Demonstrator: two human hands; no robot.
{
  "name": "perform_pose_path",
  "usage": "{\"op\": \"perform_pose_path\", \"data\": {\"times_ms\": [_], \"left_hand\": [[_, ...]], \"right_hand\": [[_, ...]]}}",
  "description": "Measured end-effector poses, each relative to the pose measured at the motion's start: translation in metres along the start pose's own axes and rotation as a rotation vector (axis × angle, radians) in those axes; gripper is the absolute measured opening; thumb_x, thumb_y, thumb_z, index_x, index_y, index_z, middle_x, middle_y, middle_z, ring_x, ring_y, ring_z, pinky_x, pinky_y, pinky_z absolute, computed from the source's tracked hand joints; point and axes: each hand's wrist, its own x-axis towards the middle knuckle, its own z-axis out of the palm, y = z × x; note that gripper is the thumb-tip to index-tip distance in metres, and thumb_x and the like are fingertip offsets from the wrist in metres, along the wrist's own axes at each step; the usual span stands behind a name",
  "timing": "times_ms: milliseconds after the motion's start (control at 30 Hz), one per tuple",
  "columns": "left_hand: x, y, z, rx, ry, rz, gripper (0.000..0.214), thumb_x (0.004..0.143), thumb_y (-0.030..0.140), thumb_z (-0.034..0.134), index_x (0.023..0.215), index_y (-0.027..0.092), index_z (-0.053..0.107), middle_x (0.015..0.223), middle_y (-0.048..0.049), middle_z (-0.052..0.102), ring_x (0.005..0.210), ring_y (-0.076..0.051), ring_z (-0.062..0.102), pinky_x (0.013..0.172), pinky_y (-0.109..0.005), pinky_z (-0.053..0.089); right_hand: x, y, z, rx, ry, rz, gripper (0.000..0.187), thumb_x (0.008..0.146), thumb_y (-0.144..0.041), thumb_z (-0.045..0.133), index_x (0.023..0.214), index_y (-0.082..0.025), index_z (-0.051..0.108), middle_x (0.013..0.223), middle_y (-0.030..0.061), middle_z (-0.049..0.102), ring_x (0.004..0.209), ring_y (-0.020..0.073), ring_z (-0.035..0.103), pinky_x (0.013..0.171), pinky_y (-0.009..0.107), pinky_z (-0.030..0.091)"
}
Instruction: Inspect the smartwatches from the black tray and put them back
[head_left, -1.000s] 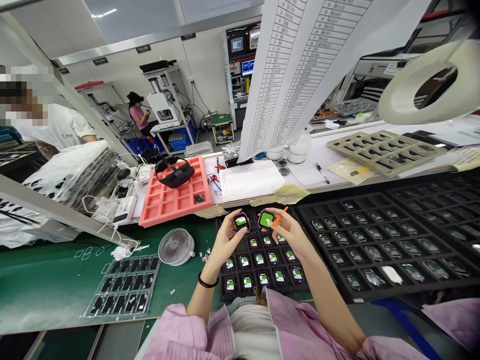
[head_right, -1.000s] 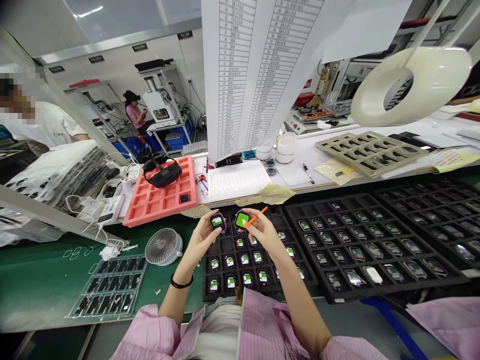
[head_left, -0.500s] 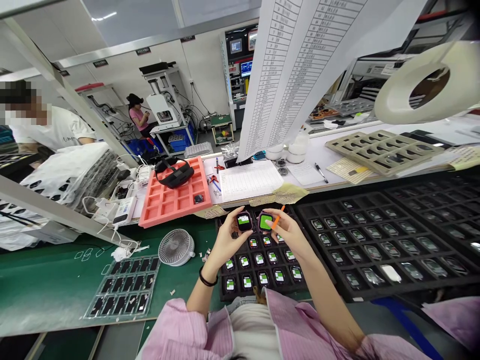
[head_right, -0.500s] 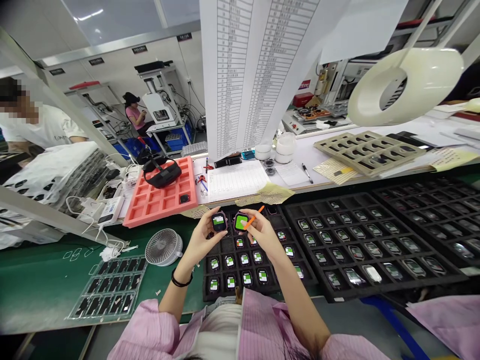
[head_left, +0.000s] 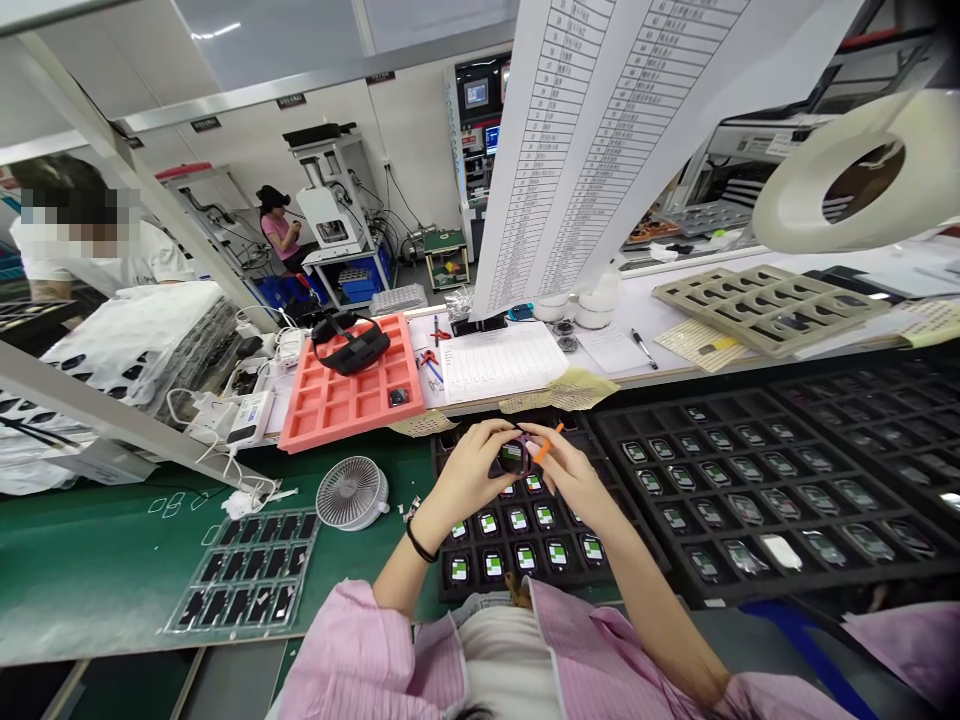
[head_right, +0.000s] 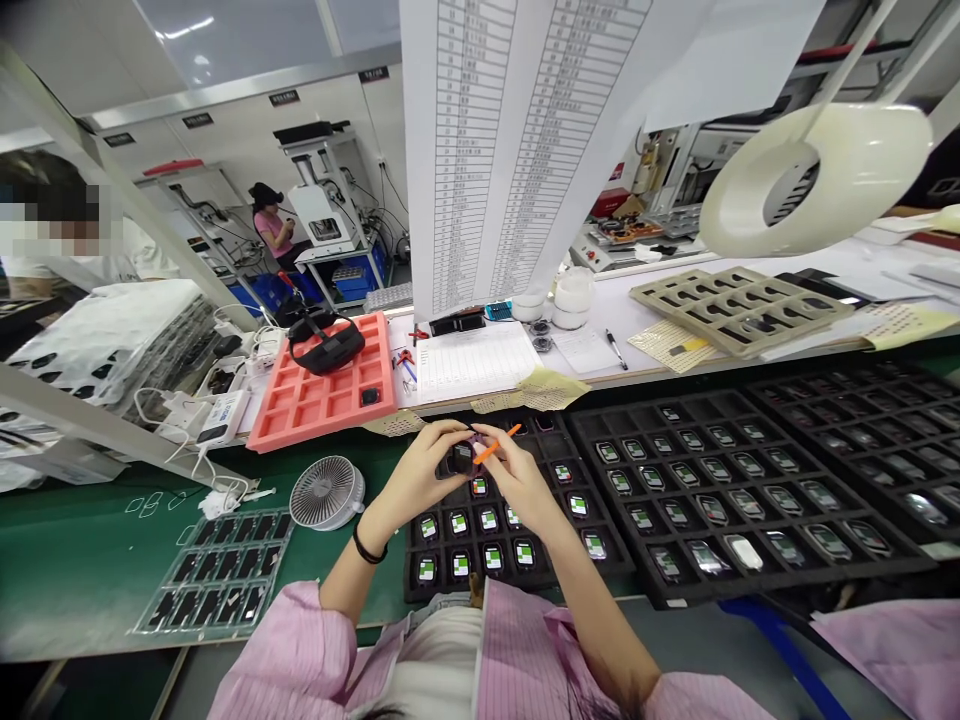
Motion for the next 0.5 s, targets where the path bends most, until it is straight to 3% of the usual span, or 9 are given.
{"op": "perform_pose_path", "data": {"times_ms": [67, 167, 367, 500], "left_hand": [[0.0007, -0.0023, 0.0038, 0.093, -0.049, 0.011, 0.047, 0.079, 0.017, 0.068, 0.122, 0.019, 0.050, 0.123, -0.0122, 0.058, 0.112, -0.026, 0.056, 0.091, -0.045, 0.050], [-0.0011, -0.0043, 0.0066, 0.116, -0.023, 0.022, 0.047, 0.077, 0.013, 0.066, 0.121, 0.019, 0.051, 0.120, -0.0123, 0.060, 0.110, -0.027, 0.057, 0.090, -0.045, 0.050], [-0.0043, -0.0022, -0.0001, -0.090, 0.127, 0.077, 0.050, 0.074, 0.017, 0.068, 0.121, 0.021, 0.054, 0.115, -0.0101, 0.063, 0.107, -0.024, 0.057, 0.093, -0.044, 0.047], [-0.0046, -0.0022, -0.0015, -0.091, 0.160, 0.121, 0.052, 0.072, 0.021, 0.070, 0.121, 0.022, 0.056, 0.115, -0.0104, 0.064, 0.108, -0.026, 0.056, 0.094, -0.047, 0.045]], "right_hand": [[-0.0029, 0.0005, 0.0031, -0.101, 0.004, -0.012, 0.044, 0.089, -0.046, 0.052, 0.127, -0.025, 0.056, 0.099, 0.0060, 0.067, 0.069, 0.0157, 0.062, 0.058, 0.027, 0.051], [-0.0036, 0.0004, 0.0040, -0.115, -0.009, -0.009, 0.045, 0.087, -0.044, 0.056, 0.128, -0.026, 0.055, 0.111, 0.0074, 0.066, 0.093, 0.0225, 0.064, 0.074, 0.033, 0.053], [0.0036, -0.0038, -0.0013, 0.276, -0.174, 0.062, 0.044, 0.077, -0.044, 0.069, 0.118, -0.028, 0.062, 0.114, 0.0050, 0.067, 0.111, 0.0225, 0.059, 0.097, 0.039, 0.046], [0.0053, -0.0021, -0.0006, 0.402, -0.171, 0.116, 0.048, 0.071, -0.044, 0.076, 0.115, -0.027, 0.066, 0.110, 0.0054, 0.069, 0.110, 0.0226, 0.060, 0.101, 0.041, 0.043]]}}
